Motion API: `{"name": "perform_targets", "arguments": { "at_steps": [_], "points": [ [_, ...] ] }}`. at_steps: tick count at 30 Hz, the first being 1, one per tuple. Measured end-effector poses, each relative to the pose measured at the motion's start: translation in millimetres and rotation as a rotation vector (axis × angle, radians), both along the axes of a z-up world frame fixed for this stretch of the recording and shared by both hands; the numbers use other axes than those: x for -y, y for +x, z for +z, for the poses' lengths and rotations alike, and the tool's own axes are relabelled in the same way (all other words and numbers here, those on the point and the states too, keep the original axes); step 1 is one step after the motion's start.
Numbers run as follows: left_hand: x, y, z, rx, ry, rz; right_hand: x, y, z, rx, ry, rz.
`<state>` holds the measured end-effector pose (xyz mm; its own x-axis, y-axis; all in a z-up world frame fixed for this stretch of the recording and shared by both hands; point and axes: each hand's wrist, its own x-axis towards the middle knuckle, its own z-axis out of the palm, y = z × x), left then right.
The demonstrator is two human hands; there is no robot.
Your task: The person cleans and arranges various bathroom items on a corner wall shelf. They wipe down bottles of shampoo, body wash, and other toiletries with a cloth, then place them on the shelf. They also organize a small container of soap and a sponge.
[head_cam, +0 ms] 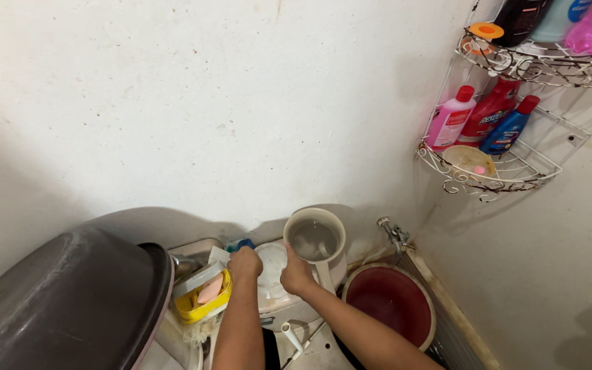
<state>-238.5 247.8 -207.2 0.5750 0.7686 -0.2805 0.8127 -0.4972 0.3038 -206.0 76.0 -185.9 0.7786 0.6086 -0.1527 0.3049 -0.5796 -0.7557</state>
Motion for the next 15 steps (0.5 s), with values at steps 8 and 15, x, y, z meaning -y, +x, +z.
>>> {"name": "perform_targets", "arguments": {
  "at_steps": [8, 15],
  "points": [
    [2, 1, 21, 0.03, 0.004, 0.019, 14, -14, 88, -0.214, -0.126, -0.065],
    [-3, -8, 40, 0.075, 0.07, 0.088, 25, -7, 106, -0.28, -0.031, -0.09]
  ]
}}
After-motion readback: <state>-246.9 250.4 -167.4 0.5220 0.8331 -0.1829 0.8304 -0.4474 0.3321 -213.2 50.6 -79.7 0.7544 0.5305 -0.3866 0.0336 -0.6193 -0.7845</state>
